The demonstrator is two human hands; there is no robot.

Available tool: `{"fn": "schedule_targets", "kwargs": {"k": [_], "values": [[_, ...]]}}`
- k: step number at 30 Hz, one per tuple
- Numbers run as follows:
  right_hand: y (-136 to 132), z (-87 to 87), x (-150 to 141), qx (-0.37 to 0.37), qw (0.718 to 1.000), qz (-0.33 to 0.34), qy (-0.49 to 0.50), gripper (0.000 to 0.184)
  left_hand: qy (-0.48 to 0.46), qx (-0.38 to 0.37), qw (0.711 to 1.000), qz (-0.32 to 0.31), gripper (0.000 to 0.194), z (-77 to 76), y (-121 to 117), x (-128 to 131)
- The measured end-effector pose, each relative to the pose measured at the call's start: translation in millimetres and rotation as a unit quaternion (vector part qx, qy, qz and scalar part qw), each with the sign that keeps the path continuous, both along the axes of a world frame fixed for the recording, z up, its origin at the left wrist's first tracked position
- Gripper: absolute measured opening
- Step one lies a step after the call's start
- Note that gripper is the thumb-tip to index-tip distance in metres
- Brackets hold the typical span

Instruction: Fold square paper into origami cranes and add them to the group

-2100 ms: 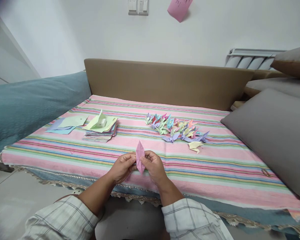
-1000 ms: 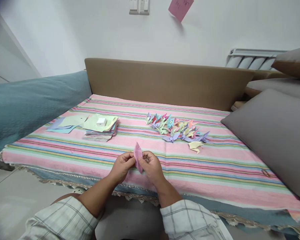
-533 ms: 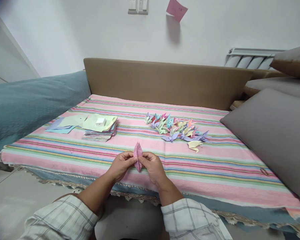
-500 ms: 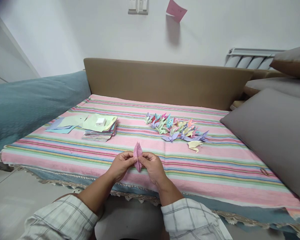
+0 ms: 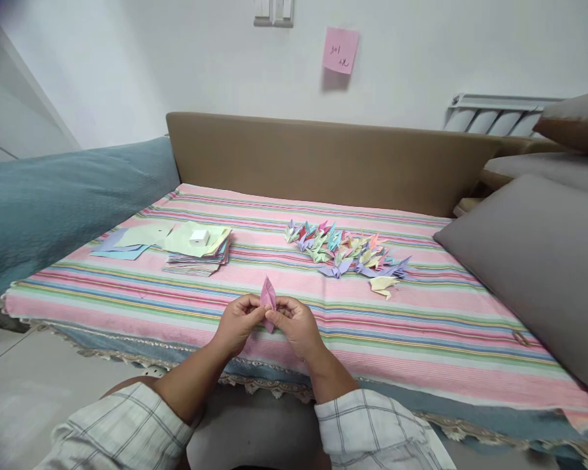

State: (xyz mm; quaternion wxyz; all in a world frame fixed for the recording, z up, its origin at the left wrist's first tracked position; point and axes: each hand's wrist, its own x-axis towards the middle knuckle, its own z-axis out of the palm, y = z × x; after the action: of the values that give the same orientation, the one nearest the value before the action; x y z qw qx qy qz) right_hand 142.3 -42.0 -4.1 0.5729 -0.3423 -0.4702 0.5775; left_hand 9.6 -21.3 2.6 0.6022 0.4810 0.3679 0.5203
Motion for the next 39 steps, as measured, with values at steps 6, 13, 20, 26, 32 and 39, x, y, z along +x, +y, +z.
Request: {"fn": "schedule_targets", "kwargs": {"k": [6,13,20,26,32,39], "values": [[4,-4.9,3,-0.025,0.998,-0.035,0.034,0.019,0.008,0.018,0.999,-0.030,0.023,4.4,1,-5],[-1,5.7,2,-0.060,0.993,0.007,0.104,0.024,0.044,0.107,0.993,-0.011,0.018,6.7,3,-8],[-1,4.9,-2,-0.060,0.993,0.003,0.103,0.027,0.096,0.152,0.983,0.039,0.011,7.4,0,-6],[0,2.4,-3,-0.056,0.994,-0.009,0.097,0.026,0.025,0.059,0.997,0.054,0.030,7.7,-2,-1],[1,-1.5,-3,-0.047,0.994,-0.032,0.092,0.023,-0.023,-0.041,0.999,-0.013,0.036,9.5,-2,1],[3,-5.5,-3,-0.063,0.994,-0.044,0.077,0.024,0.005,-0.032,0.999,0.028,0.030,3.1,0,1]]}}
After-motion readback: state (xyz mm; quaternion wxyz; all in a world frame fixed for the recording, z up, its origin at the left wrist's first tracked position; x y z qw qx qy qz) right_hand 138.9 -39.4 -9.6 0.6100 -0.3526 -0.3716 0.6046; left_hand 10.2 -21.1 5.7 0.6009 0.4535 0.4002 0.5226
